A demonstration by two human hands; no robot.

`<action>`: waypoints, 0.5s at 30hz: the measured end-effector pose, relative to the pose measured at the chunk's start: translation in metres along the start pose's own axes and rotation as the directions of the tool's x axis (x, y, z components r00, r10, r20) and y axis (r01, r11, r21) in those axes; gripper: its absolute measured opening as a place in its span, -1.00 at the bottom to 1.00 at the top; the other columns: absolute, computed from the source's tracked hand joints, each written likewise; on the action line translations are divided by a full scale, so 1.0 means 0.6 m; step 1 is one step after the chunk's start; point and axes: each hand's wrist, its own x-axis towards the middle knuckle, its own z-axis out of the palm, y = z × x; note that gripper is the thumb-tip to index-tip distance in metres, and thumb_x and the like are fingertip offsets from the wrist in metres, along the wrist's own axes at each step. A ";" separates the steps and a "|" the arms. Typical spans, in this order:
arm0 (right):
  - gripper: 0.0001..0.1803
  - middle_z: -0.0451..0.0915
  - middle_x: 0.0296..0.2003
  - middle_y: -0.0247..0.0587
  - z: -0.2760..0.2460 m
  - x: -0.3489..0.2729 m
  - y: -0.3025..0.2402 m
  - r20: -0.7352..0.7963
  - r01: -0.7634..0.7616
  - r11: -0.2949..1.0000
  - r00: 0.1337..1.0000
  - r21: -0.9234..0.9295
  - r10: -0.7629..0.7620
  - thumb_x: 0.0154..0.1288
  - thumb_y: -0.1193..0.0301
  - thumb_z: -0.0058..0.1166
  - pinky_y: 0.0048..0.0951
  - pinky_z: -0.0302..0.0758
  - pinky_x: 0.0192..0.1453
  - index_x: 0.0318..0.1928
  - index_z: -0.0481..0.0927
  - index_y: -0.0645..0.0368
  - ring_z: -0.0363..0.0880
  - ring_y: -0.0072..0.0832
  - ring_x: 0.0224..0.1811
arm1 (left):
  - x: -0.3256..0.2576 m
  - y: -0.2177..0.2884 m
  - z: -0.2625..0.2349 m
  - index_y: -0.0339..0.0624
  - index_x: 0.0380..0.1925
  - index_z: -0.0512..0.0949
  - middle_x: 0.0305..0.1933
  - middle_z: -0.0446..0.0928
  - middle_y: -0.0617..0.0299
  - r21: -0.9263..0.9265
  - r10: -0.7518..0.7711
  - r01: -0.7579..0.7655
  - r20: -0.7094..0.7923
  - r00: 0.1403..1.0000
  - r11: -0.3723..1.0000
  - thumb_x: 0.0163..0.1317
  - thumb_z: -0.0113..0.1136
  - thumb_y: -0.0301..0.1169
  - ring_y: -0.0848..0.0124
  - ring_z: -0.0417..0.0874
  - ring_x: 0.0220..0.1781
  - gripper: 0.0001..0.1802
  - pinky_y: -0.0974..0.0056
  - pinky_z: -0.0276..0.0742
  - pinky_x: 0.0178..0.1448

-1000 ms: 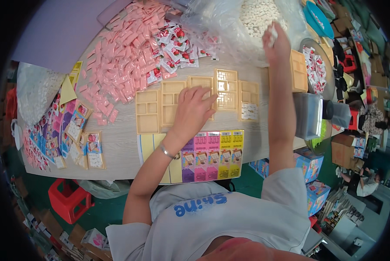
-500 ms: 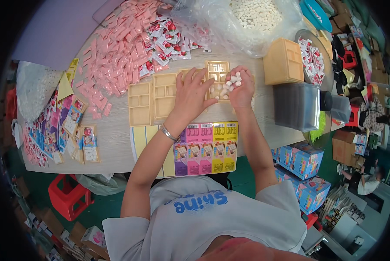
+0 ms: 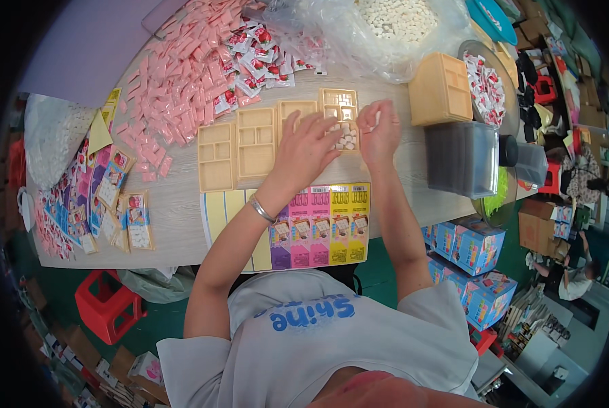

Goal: Manually placing small white plastic components into tray slots and sealing them into decorative plastic pouches.

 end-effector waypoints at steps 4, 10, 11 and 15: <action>-0.61 0.39 -0.55 -0.44 -0.045 -0.012 -0.054 0.089 -0.126 0.915 0.981 -0.383 0.172 0.63 0.26 -0.07 -0.50 0.29 -0.44 -0.42 0.48 0.15 0.37 -0.53 -0.54 | -0.018 -0.002 0.010 -0.08 -0.10 0.72 0.08 0.64 0.25 0.036 0.058 -0.057 -0.030 0.998 0.998 0.18 0.36 -0.35 0.24 0.55 0.19 -0.73 -0.01 0.29 0.43; -0.78 0.72 -0.35 -0.18 -0.044 -0.050 -0.045 0.368 0.358 0.140 0.928 -0.923 0.054 0.45 0.33 0.20 -0.35 0.57 -0.22 -0.13 0.72 0.25 0.69 -0.35 -0.34 | -0.019 0.002 0.012 -0.12 -0.11 0.72 0.01 0.65 0.27 0.001 0.003 -0.003 -0.014 1.000 1.000 0.21 0.36 -0.39 0.25 0.58 0.09 -0.76 0.03 0.37 0.34; -0.78 0.72 -0.35 -0.18 -0.040 -0.052 -0.046 0.368 0.358 0.141 0.928 -0.923 0.054 0.45 0.33 0.20 -0.35 0.57 -0.22 -0.13 0.72 0.25 0.69 -0.35 -0.34 | -0.019 0.005 0.010 -0.12 -0.08 0.72 0.03 0.65 0.27 0.030 0.001 -0.002 0.030 1.000 1.000 0.22 0.36 -0.39 0.24 0.57 0.11 -0.75 0.03 0.37 0.36; -0.80 0.73 -0.27 -0.08 -0.040 -0.049 -0.049 0.335 0.330 0.194 0.942 -0.924 -0.008 0.37 0.33 0.25 -0.27 0.61 -0.10 -0.13 0.75 0.17 0.74 -0.21 -0.24 | -0.015 0.018 0.003 -0.12 0.17 0.62 0.28 0.56 0.20 0.046 0.022 -0.024 0.041 0.999 0.999 0.27 0.34 -0.26 0.18 0.49 0.34 -0.53 -0.04 0.24 0.51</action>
